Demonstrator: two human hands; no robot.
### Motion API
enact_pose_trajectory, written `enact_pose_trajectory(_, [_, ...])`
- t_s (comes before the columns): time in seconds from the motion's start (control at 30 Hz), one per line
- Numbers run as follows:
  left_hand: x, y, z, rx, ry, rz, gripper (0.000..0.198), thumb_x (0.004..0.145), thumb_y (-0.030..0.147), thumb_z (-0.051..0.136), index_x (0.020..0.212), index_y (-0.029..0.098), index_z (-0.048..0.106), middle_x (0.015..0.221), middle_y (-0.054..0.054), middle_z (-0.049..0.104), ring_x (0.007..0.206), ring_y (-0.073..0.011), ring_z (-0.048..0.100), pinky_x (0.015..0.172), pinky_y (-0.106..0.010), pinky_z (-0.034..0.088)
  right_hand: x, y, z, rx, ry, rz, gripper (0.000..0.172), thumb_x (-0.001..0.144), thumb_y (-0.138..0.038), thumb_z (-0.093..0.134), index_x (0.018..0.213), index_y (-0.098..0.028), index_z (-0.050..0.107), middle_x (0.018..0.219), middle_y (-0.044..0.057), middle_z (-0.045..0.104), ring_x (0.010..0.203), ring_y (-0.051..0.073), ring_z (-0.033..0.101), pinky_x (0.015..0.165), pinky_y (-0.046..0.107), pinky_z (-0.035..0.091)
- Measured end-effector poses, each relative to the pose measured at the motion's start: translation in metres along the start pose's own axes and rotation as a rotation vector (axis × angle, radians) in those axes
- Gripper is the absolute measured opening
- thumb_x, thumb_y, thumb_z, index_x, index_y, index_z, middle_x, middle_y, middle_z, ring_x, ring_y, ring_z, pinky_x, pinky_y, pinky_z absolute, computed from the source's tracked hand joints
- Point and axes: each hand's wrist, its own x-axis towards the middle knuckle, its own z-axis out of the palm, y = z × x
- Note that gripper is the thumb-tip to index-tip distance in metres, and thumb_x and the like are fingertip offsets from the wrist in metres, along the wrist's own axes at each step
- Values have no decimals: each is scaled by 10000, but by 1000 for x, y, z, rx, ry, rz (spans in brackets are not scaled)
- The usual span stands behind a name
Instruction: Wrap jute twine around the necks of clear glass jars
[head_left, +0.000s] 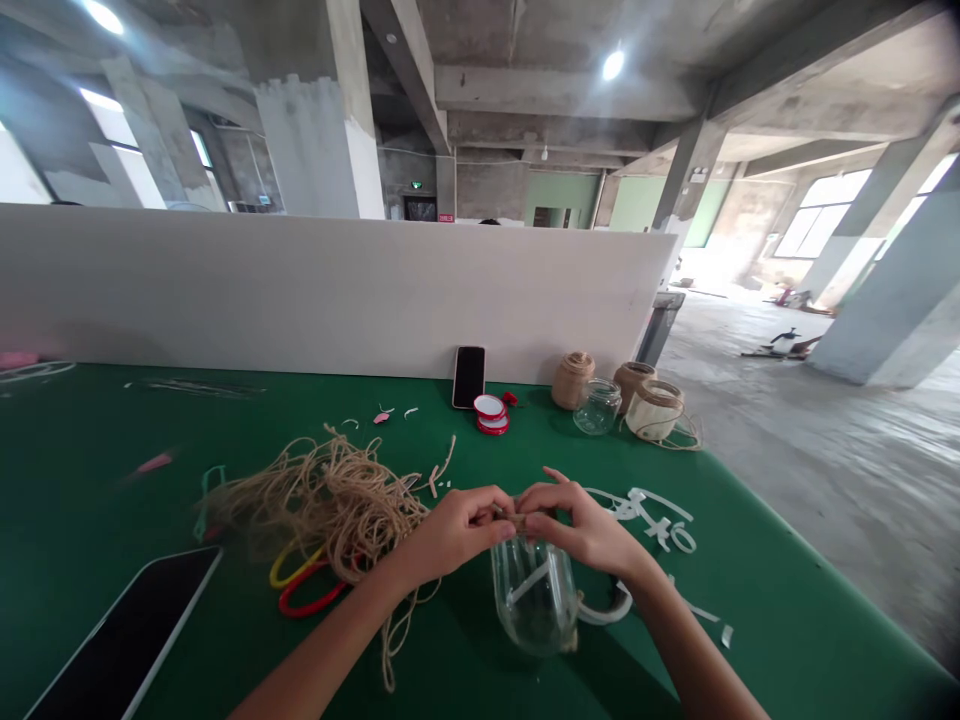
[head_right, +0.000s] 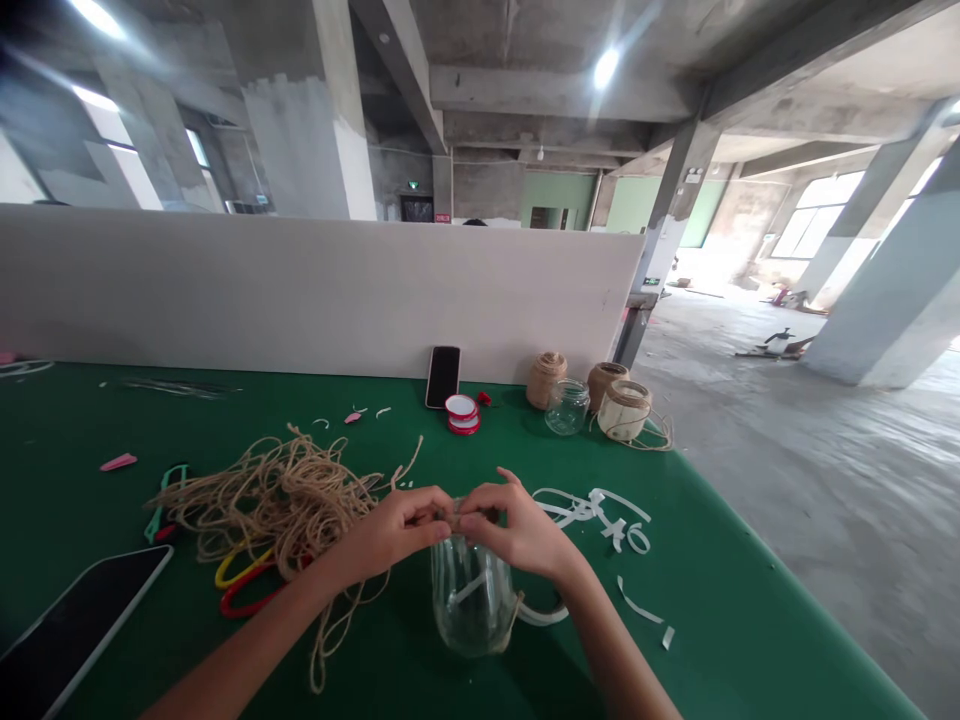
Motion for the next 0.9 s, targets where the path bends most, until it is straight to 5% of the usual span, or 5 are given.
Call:
enact_pose_trajectory(0.2, [-2, -2, -5, -65, -22, -26, 243, 870, 327, 481, 1079, 204, 497, 566, 72, 306, 505, -91, 286, 492, -207, 231, 1, 1, -1, 95, -5, -51, 251, 864, -321, 504, 695, -173, 616, 748, 20, 642, 803, 179, 575, 1041, 424, 163])
enact_pose_trajectory(0.4, [-2, -10, -22, -19, 10, 5, 244, 867, 339, 490, 1059, 196, 537, 545, 75, 285, 489, -87, 273, 481, -202, 223, 3, 17, 4, 372, 8, -55, 247, 856, -332, 504, 758, -138, 623, 781, 44, 577, 773, 173, 538, 749, 292, 405])
enact_pose_trajectory(0.57, [0, -12, -24, 27, -4, -6, 218, 856, 330, 493, 980, 168, 570, 556, 67, 310, 501, -86, 283, 481, -203, 221, 6, 24, 11, 497, -27, -34, 205, 827, -294, 497, 743, -142, 606, 780, 36, 563, 743, 165, 535, 734, 291, 414])
enact_pose_trajectory(0.77, [-1, -1, -9, -28, -2, 24, 190, 865, 334, 457, 880, 175, 559, 620, 51, 367, 531, -85, 316, 501, -199, 250, 5, 17, 8, 189, 104, -65, 216, 768, -212, 430, 573, -169, 513, 693, 10, 551, 754, 173, 526, 1012, 387, 204])
enact_pose_trajectory(0.9, [-4, 9, -1, 19, 29, -1, 170, 851, 321, 482, 874, 176, 569, 593, 55, 368, 530, -88, 330, 497, -198, 246, 4, 10, 7, 81, 70, -81, 239, 824, -311, 478, 641, -178, 555, 735, 10, 578, 751, 170, 533, 1035, 400, 144])
